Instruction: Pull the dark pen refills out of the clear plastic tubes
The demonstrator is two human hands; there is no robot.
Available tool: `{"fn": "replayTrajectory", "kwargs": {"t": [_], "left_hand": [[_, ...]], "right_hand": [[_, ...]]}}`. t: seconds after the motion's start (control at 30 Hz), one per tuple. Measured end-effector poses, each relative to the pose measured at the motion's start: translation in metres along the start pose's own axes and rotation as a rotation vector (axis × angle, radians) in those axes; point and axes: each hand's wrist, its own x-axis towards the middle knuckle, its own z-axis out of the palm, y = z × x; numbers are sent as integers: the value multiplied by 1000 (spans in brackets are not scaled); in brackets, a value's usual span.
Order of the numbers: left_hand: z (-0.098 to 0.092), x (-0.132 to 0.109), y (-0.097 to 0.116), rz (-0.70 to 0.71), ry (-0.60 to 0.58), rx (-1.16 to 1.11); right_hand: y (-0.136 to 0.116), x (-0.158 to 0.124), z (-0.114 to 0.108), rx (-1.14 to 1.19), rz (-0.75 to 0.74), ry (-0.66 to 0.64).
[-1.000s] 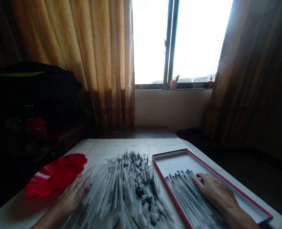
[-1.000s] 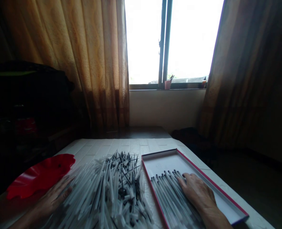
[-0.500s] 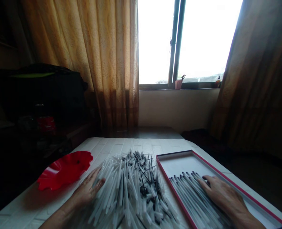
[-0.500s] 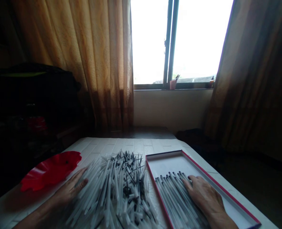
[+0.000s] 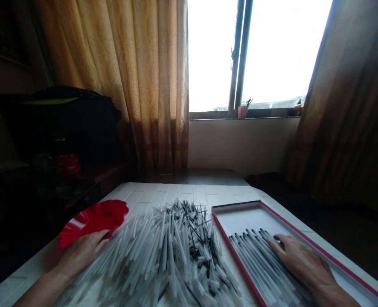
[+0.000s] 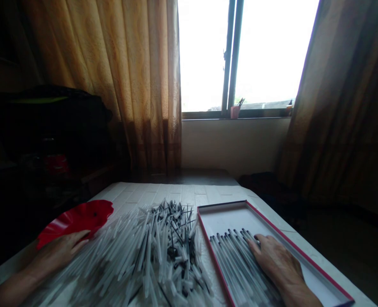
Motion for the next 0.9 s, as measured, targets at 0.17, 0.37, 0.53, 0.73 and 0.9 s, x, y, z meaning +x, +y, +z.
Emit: {"fn": "replayTrajectory", "kwargs": {"t": [0.17, 0.37, 0.53, 0.73, 0.9], "left_hand": [[-21, -11, 6, 14, -197, 47], [-39, 22, -12, -11, -329, 84], [-25, 61, -25, -129, -237, 165], [-4, 71, -17, -174, -267, 188], [-9, 73, -4, -180, -264, 174]], "right_hand": [[1, 2, 1, 0, -4, 3], [0, 1, -3, -2, -7, -24], [1, 2, -3, 20, 4, -24], [-2, 0, -4, 9, 2, -28], [-2, -1, -5, 26, 20, -20]]}}
